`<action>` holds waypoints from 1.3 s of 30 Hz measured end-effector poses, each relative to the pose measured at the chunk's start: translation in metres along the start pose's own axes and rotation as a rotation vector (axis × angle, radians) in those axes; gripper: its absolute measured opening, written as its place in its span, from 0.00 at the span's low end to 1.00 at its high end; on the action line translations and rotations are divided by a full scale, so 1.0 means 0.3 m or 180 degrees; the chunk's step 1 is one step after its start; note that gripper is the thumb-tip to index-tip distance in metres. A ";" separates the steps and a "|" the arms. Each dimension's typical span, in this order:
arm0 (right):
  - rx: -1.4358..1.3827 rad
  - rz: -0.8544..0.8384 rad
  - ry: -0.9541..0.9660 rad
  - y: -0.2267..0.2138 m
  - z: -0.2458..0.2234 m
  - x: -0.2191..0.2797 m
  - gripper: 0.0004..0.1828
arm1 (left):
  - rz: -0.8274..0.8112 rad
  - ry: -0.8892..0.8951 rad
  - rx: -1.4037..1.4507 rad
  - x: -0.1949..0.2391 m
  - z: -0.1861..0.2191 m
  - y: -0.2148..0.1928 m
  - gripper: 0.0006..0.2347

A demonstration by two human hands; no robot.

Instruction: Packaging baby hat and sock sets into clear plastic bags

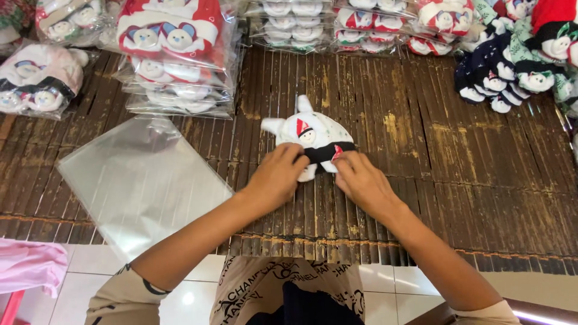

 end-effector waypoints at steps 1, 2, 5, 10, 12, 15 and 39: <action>-0.0004 0.0010 0.0006 -0.037 -0.042 -0.004 0.09 | -0.0007 0.0006 -0.0008 0.017 -0.001 -0.022 0.18; -0.0159 0.0105 0.0008 -0.082 -0.081 -0.010 0.05 | -0.0077 -0.0067 0.0200 0.028 -0.013 -0.040 0.17; -0.1198 0.0195 0.0428 -0.166 -0.111 0.010 0.04 | -0.0247 -0.0144 0.0559 0.049 -0.023 -0.102 0.17; -0.2309 0.0951 0.1232 -0.368 -0.036 0.111 0.08 | -0.0569 -0.0285 0.1291 0.051 -0.032 -0.177 0.22; -0.0116 0.1126 0.0930 -0.429 -0.040 0.184 0.10 | -0.0245 -0.0517 0.1155 0.047 -0.099 -0.164 0.17; 0.0887 0.0207 0.0899 -0.312 -0.049 0.193 0.10 | -0.0131 -0.0428 0.0668 0.054 -0.112 -0.143 0.14; -0.0624 0.0337 -0.0066 -0.014 -0.320 0.025 0.08 | -0.0115 -0.0617 0.0724 0.064 -0.143 -0.034 0.03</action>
Point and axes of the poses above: each hand's wrist, its own x-axis away from the middle knuckle, its own y-axis out of the palm, z = x × y, the point moved 9 cm from there along -x, towards the middle knuckle, and after that the axes turned 12 degrees about -x, right-handed, at the moved point
